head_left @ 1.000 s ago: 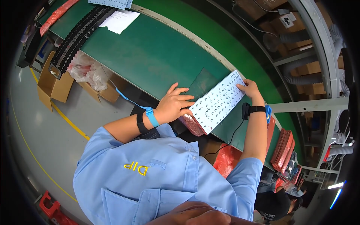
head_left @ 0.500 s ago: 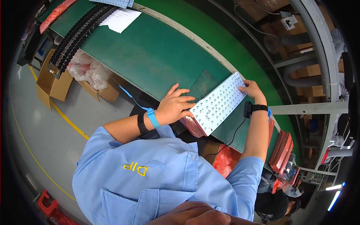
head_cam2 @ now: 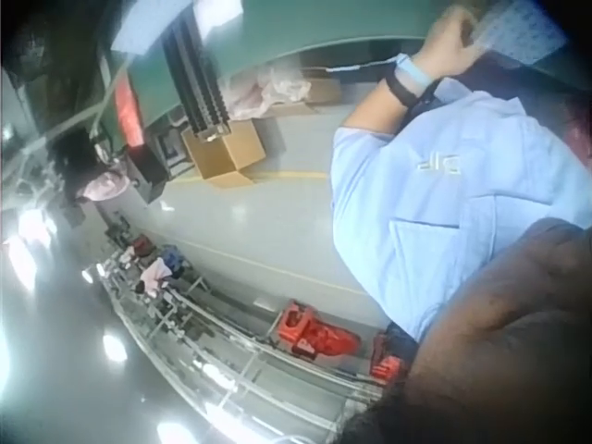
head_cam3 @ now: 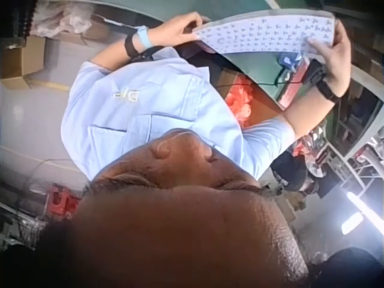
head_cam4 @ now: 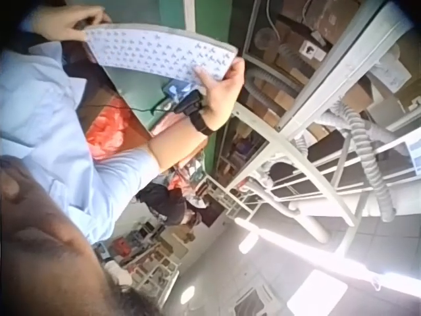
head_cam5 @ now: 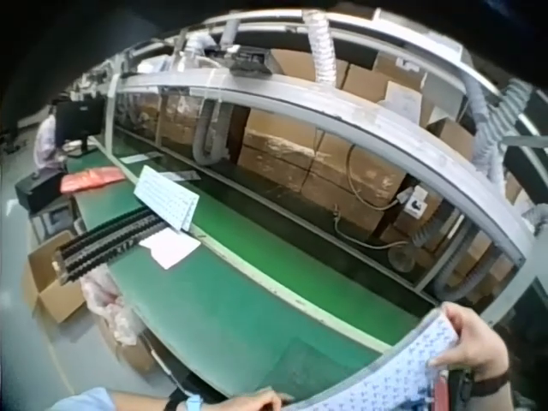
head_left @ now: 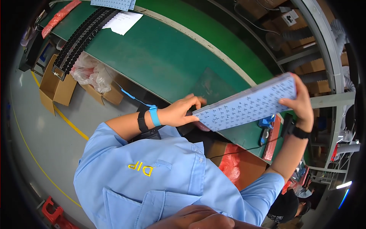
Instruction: The person pulls bubble wrap from a box, slides a circuit board inside, and folds the edges over. After securing the wrap with tape from a dispenser, they place the packaged board onto a stack and repeat the process.
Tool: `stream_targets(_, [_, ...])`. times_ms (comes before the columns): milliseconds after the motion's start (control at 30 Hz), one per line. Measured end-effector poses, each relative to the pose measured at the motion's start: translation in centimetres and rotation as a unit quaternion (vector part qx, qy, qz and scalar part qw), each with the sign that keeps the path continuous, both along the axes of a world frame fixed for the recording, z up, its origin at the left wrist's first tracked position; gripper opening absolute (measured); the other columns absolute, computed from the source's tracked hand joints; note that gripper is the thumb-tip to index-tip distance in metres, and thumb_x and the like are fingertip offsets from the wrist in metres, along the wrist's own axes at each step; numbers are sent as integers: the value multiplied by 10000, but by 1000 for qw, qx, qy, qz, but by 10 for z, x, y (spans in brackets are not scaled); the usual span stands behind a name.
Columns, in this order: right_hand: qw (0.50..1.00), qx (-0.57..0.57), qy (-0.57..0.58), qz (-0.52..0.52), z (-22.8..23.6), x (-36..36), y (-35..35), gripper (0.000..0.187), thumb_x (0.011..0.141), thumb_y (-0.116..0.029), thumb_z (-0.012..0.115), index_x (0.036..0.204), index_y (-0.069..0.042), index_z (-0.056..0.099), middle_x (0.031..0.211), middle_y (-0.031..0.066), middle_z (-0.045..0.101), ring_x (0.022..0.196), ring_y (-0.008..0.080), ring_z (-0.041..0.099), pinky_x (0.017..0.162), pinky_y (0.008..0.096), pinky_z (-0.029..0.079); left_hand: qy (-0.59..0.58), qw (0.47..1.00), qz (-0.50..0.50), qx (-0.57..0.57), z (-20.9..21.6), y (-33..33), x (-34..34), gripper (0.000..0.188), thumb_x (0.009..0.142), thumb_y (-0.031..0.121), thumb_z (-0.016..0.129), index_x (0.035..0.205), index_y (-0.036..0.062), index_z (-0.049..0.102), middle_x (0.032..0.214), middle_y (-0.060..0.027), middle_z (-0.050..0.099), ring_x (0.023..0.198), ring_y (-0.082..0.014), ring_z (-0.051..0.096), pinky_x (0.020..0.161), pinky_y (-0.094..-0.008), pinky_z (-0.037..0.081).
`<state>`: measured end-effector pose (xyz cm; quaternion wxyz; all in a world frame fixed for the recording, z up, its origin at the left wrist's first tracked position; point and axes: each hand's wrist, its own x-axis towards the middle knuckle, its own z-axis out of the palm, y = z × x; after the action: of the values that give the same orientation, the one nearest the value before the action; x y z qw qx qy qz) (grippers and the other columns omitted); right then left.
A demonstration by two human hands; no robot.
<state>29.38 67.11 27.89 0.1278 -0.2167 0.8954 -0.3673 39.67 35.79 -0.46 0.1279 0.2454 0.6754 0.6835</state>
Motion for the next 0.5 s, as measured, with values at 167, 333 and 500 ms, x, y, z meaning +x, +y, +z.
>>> stream_targets(167, [994,-33,100,-33,63,78,-10,572,634,-81,826,1093,5,497,1023,39,586,923,107,562,854,248,448,-281,927,-239,70,10,9,1,308,888,157,682,1149,28,580,1113,-53,620,951,-93,575,845,-260,490])
stream_targets(333, [980,-14,185,-66,73,102,-12,417,653,15,771,933,-53,471,853,-16,528,811,59,508,763,200,430,-132,949,-285,-6,-62,33,20,414,878,159,697,1233,25,531,897,-18,651,793,-70,577,695,-239,491])
stream_targets(500, [964,9,238,-118,55,109,-2,368,685,56,711,957,-38,482,847,-14,519,827,72,508,766,210,431,-273,937,-215,36,-80,52,33,300,891,156,685,1157,29,630,902,-12,669,791,-79,598,709,-229,497])
